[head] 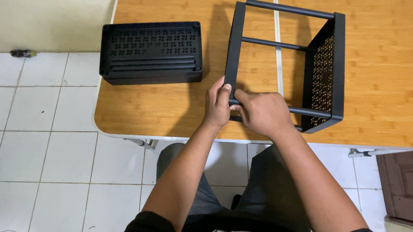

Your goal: The person assembles a black plastic storage rack by inserting vertical rods into perforated trays and connecting horizontal bars to form a frame. The person repeatedly inserts and removes rods, adjusts tray positions, and secures the frame components on a wooden table.

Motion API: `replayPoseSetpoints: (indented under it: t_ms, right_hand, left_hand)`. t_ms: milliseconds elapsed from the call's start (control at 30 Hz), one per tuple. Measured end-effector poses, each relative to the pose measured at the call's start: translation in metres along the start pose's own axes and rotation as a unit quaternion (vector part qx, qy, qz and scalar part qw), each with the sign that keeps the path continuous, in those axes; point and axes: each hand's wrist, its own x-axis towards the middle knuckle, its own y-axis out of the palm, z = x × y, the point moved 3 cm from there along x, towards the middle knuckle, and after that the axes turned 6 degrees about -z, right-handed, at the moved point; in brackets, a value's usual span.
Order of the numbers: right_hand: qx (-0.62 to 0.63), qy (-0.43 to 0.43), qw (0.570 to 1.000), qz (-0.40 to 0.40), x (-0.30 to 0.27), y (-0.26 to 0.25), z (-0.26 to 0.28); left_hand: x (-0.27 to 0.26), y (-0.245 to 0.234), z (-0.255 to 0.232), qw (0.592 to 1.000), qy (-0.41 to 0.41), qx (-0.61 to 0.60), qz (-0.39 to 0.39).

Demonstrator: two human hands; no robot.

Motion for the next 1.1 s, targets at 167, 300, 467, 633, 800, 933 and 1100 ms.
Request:
replayPoseSetpoints:
  t_ms: [167, 300, 467, 633, 800, 933, 1100]
  right_hand:
    - [-0.023, -0.007, 0.999, -0.024, -0.002, 0.003, 0.002]
    - [-0.029, -0.005, 0.999, -0.022, -0.002, 0.003, 0.004]
    - [-0.028, 0.004, 1.0, -0.012, -0.001, 0.002, 0.004]
    - [-0.018, 0.008, 1.0, -0.013, 0.0, 0.001, 0.004]
    - [-0.016, 0.015, 1.0, -0.011, 0.0, -0.001, 0.005]
    - [-0.011, 0.017, 1.0, -0.012, -0.001, -0.004, 0.007]
    - [0.012, 0.016, 1.0, -0.022, -0.002, -0.007, 0.009]
  left_hand:
    - [0.002, -0.007, 0.002, 1.0, -0.025, -0.006, -0.017]
    - [0.003, -0.009, 0.002, 0.999, -0.021, -0.023, -0.006]
    - [0.005, -0.009, 0.002, 1.0, 0.008, 0.017, -0.016]
    - [0.005, -0.009, 0.005, 1.0, -0.021, -0.008, -0.005]
    - [0.004, -0.009, 0.006, 0.999, -0.046, 0.01, -0.01]
    - [0.004, -0.009, 0.005, 0.999, -0.032, 0.003, -0.01]
    - [0.004, -0.008, 0.001, 0.999, -0.036, -0.005, -0.006]
